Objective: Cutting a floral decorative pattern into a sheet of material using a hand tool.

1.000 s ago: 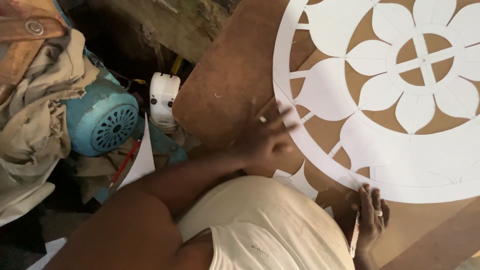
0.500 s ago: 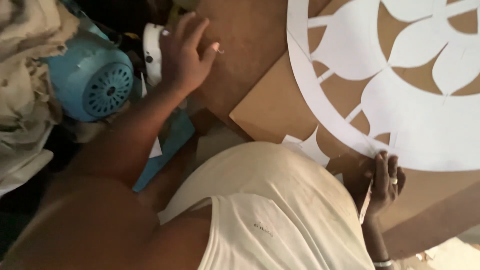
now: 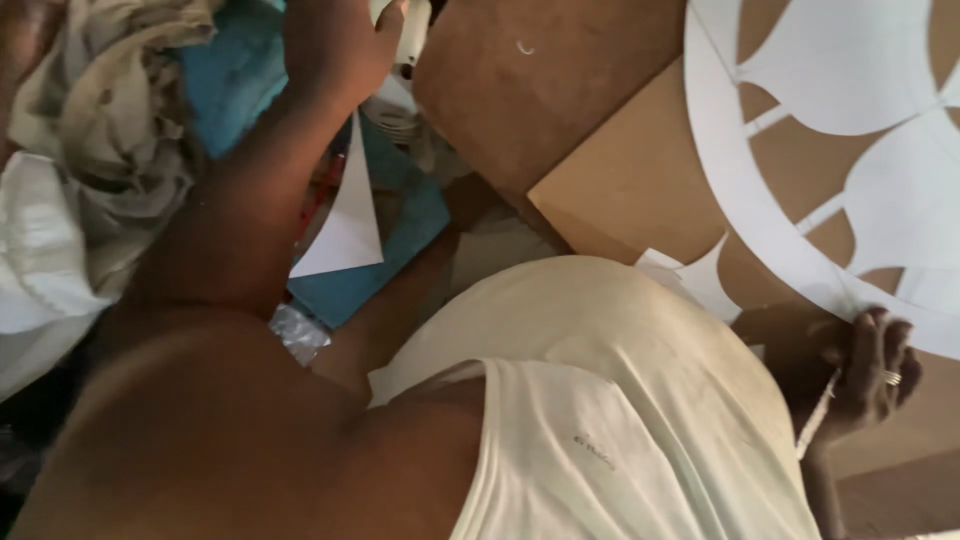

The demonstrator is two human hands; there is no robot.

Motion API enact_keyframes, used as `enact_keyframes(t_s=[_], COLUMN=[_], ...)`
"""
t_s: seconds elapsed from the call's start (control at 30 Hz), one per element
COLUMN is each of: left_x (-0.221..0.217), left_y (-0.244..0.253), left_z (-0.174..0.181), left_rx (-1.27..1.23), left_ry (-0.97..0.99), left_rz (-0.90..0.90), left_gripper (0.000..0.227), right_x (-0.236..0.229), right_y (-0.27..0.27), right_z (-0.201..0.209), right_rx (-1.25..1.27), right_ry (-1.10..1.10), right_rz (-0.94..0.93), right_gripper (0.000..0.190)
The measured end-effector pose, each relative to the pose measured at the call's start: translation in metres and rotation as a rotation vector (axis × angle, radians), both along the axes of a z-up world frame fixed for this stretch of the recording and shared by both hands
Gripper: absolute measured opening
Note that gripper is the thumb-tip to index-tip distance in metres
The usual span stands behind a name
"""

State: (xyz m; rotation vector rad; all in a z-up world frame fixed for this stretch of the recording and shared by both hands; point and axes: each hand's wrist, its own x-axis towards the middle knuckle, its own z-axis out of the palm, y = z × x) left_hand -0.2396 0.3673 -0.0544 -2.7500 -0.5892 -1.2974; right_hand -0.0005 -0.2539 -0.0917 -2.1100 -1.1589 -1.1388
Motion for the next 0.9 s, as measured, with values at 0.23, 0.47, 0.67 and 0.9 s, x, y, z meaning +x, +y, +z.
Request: enact_keyframes(t_s=[0.23,0.47,0.67,0.9], left_x=[-0.038,-0.092,-0.112,-0.116], left_y=[-0.021,-0.074,-0.107,-0.102], left_z=[0.019,-0.052,-0.051,-0.053], left_rx=[-0.612,-0.604,-0.581,-0.499], left_ry=[0.677,1.186,1.138,0.939], left_rz=[0.106,0.164,0.221,0.141], left_gripper=[0.027,0.055,0.089,0.086], right_x=[-0.021,-0.018,-0.018,-0.013], right_y=[0.015,0.011,0.011,0.005], right_z=[0.040,0.033,0.037,0.029], right_rx=[-0.009,0.003,0.034,0.002], right_ry=[0.064,0.121,0.079,0.082], right_rz=[0.074,0.028,0.080,0.023], right_gripper=[0.041,0.041,0.042,0.042])
